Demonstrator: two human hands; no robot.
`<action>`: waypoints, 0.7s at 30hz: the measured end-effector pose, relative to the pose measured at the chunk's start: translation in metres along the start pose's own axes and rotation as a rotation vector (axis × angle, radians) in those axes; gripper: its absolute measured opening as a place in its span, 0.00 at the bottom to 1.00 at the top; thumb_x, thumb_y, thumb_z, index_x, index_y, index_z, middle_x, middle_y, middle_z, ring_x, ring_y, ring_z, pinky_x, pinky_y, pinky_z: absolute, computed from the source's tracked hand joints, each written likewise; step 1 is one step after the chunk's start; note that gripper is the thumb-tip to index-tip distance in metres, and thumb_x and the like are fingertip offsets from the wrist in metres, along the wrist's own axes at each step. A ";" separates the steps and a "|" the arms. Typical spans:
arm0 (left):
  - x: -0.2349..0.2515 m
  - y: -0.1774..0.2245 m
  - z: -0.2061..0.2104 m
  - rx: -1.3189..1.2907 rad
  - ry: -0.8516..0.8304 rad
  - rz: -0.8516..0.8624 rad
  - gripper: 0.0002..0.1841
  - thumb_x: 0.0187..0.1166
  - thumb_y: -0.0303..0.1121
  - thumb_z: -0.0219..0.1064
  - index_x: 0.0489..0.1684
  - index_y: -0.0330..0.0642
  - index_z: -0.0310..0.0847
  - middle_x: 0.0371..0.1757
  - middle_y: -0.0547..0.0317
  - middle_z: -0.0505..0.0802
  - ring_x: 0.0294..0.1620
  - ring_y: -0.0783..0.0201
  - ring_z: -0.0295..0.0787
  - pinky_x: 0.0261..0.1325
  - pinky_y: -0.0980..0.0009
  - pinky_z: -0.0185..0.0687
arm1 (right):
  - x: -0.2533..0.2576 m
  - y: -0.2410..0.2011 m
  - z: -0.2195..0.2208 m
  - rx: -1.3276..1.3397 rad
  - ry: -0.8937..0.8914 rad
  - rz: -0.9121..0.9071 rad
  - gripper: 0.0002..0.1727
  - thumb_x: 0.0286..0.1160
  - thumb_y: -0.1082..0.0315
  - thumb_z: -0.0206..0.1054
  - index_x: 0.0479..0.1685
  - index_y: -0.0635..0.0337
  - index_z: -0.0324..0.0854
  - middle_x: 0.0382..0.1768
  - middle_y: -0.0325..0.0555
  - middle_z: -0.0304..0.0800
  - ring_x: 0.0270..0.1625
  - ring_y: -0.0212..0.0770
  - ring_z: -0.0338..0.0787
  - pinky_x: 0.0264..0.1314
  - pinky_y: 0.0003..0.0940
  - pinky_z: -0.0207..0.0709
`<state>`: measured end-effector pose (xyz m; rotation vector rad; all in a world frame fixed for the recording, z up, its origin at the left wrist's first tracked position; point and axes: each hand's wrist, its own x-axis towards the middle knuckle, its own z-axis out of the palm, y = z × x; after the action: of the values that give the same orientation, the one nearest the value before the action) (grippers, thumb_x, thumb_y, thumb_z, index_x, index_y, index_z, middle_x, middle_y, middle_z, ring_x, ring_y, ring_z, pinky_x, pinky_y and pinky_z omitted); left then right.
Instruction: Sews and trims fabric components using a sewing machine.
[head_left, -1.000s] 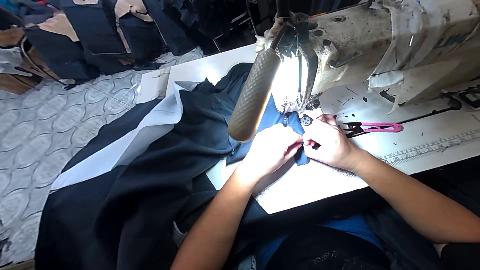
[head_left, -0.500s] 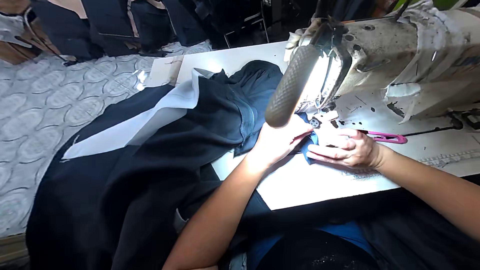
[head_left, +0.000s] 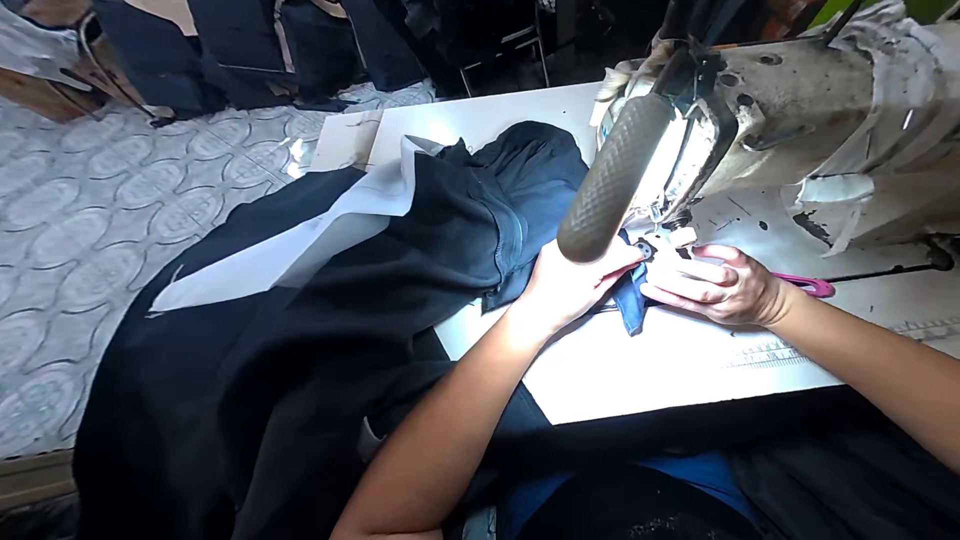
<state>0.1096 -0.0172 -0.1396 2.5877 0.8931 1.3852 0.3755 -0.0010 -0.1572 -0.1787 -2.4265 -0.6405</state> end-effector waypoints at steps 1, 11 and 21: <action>0.000 0.000 0.000 -0.006 0.002 0.003 0.08 0.75 0.29 0.69 0.40 0.44 0.97 0.38 0.55 0.97 0.42 0.59 0.91 0.47 0.67 0.82 | 0.001 -0.001 0.000 -0.015 0.000 -0.003 0.18 0.91 0.69 0.53 0.68 0.50 0.86 0.65 0.37 0.90 0.71 0.35 0.80 0.83 0.35 0.53; 0.003 0.000 0.001 0.032 0.025 0.005 0.07 0.75 0.29 0.70 0.39 0.44 0.97 0.38 0.56 0.97 0.42 0.61 0.89 0.49 0.70 0.78 | 0.025 -0.009 0.010 0.035 -0.021 0.003 0.15 0.85 0.71 0.57 0.46 0.53 0.94 0.42 0.39 0.99 0.47 0.38 0.92 0.55 0.34 0.75; 0.005 0.003 0.007 0.013 0.057 0.006 0.07 0.75 0.28 0.71 0.37 0.43 0.97 0.38 0.56 0.97 0.43 0.63 0.90 0.52 0.71 0.78 | 0.044 -0.028 0.018 0.131 0.053 0.088 0.13 0.83 0.75 0.56 0.40 0.59 0.89 0.25 0.45 0.87 0.28 0.42 0.82 0.36 0.35 0.72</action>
<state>0.1189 -0.0152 -0.1391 2.5748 0.9061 1.4668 0.3227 -0.0182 -0.1546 -0.2107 -2.3859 -0.4395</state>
